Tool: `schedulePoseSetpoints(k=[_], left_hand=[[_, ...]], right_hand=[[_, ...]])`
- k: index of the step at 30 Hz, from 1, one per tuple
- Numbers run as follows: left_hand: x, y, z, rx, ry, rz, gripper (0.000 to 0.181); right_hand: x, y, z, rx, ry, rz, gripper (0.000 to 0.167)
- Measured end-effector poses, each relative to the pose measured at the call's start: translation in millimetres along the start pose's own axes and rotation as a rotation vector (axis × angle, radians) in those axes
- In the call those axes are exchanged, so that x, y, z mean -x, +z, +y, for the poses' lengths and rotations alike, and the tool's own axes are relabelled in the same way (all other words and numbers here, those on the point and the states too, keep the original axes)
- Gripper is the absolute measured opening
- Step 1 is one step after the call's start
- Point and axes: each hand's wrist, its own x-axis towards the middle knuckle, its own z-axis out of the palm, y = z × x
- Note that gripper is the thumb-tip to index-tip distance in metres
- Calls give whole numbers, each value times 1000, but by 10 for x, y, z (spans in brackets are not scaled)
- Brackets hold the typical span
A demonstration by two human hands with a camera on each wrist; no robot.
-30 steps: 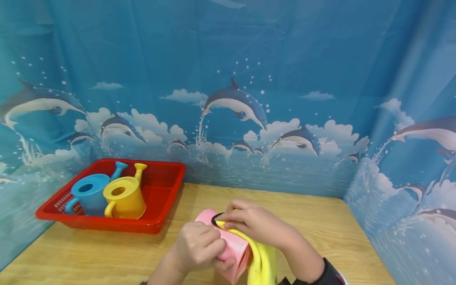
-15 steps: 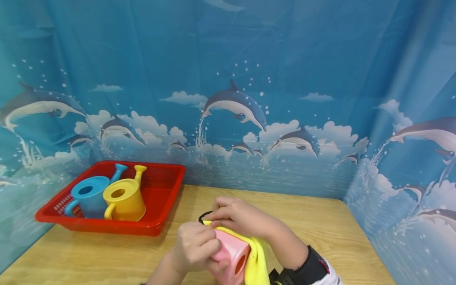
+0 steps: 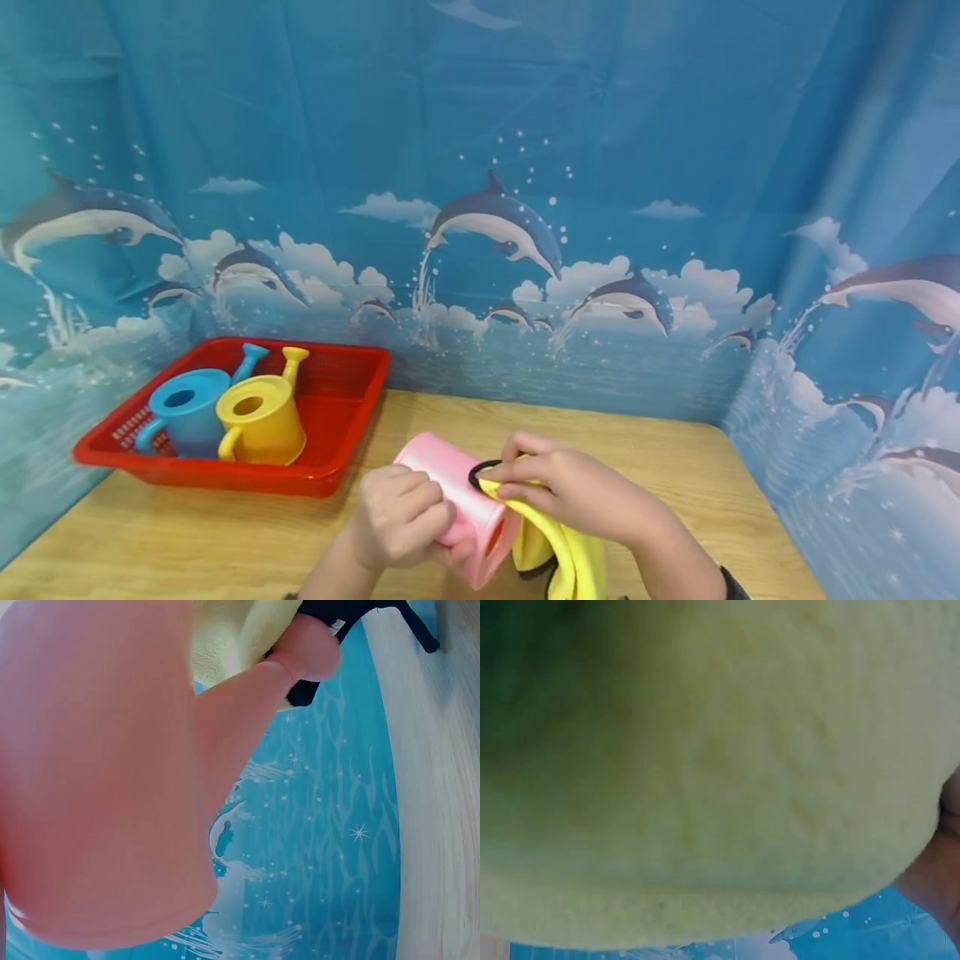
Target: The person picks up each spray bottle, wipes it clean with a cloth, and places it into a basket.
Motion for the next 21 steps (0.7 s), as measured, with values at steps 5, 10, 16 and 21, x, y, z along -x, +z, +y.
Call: schedulePoseSetpoints(k=[5,10,16,21], left_hand=[[18,-14,-10,-19,0,8,45],[42,4,6,-14,-8,25,43],[97,34,51,26,-2,31,42],[47,8,1,55,-10,71,45]], right_hand=[[-151,20,19,-2,48,-31,25],[-404,123,89,-1,96,-77,27],[-636,240,145,-4,97,-93,26],[-640,231,130,-22,100,-97,26]])
